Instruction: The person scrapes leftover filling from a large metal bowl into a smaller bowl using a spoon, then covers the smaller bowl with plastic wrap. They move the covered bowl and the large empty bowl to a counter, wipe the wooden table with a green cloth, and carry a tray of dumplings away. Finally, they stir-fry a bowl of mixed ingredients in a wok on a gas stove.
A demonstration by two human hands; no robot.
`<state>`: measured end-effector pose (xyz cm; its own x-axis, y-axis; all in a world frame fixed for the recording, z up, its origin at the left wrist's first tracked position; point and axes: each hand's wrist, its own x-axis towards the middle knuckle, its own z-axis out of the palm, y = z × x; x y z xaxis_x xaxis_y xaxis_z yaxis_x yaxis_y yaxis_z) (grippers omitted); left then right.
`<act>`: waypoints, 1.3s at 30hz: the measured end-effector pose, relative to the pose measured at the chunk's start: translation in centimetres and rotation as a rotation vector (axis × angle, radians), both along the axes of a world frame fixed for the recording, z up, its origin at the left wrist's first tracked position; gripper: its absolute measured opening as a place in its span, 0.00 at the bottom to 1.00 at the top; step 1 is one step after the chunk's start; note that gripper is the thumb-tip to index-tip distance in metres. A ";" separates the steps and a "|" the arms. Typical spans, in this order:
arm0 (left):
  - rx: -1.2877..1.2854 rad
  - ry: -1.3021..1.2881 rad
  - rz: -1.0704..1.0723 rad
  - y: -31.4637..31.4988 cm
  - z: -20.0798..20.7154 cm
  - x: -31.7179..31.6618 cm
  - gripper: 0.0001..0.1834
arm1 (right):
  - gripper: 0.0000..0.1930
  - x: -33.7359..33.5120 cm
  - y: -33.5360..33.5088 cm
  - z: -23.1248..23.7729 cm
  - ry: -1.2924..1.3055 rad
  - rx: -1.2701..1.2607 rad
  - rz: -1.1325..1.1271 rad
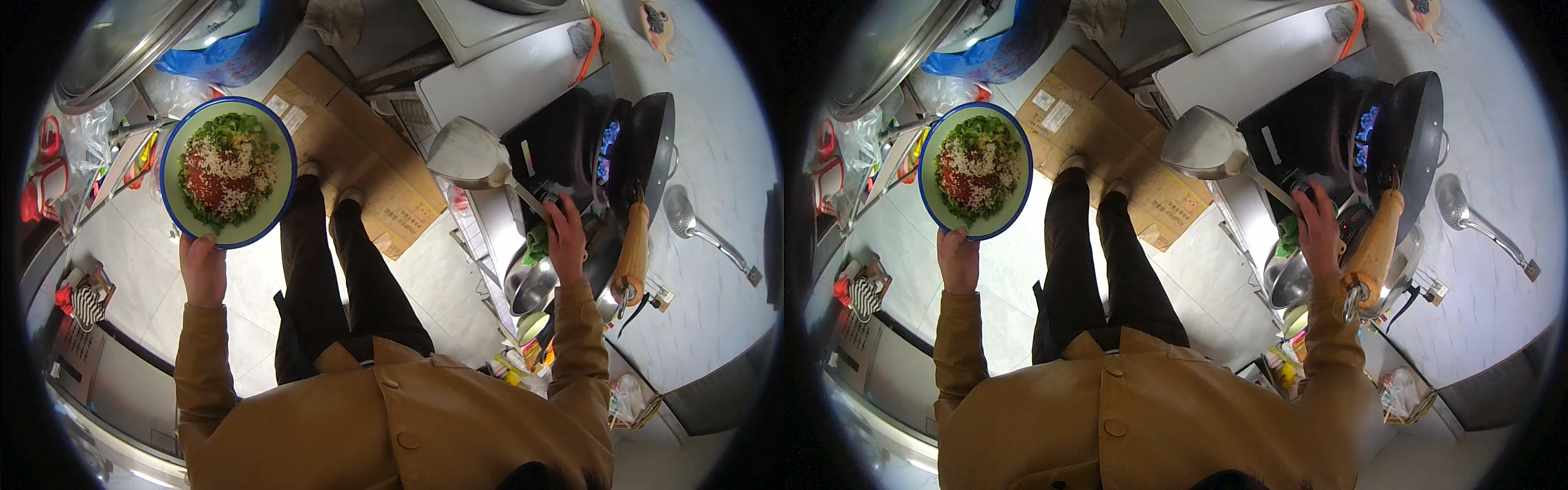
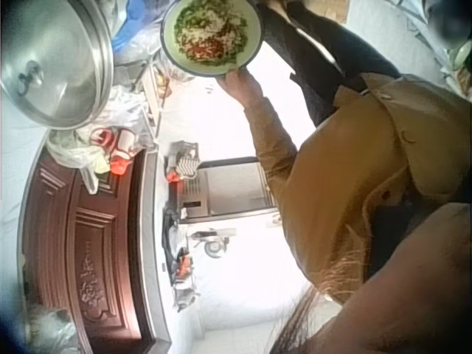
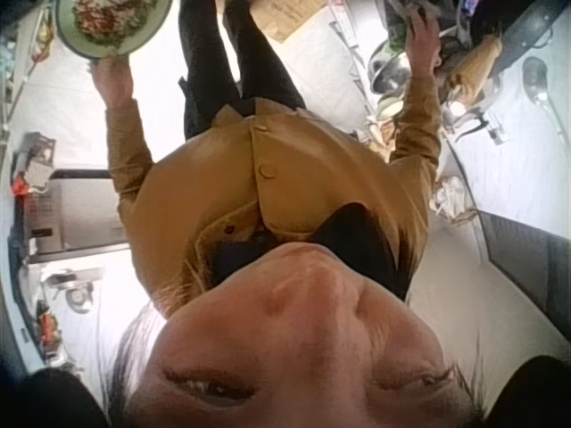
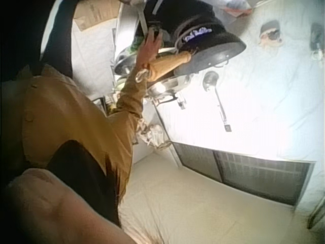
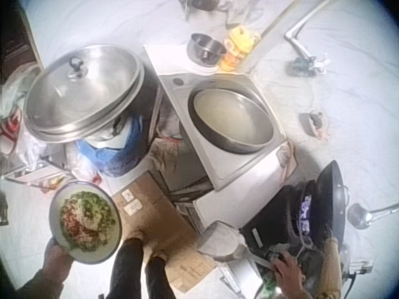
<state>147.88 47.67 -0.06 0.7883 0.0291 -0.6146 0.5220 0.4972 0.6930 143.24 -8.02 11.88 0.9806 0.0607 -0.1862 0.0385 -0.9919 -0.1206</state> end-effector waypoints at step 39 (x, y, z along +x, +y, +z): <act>-0.352 -0.245 -0.403 -15.9 17.7 13.4 0.36 | 0.11 -17.9 6.6 3.2 0.222 0.733 -0.745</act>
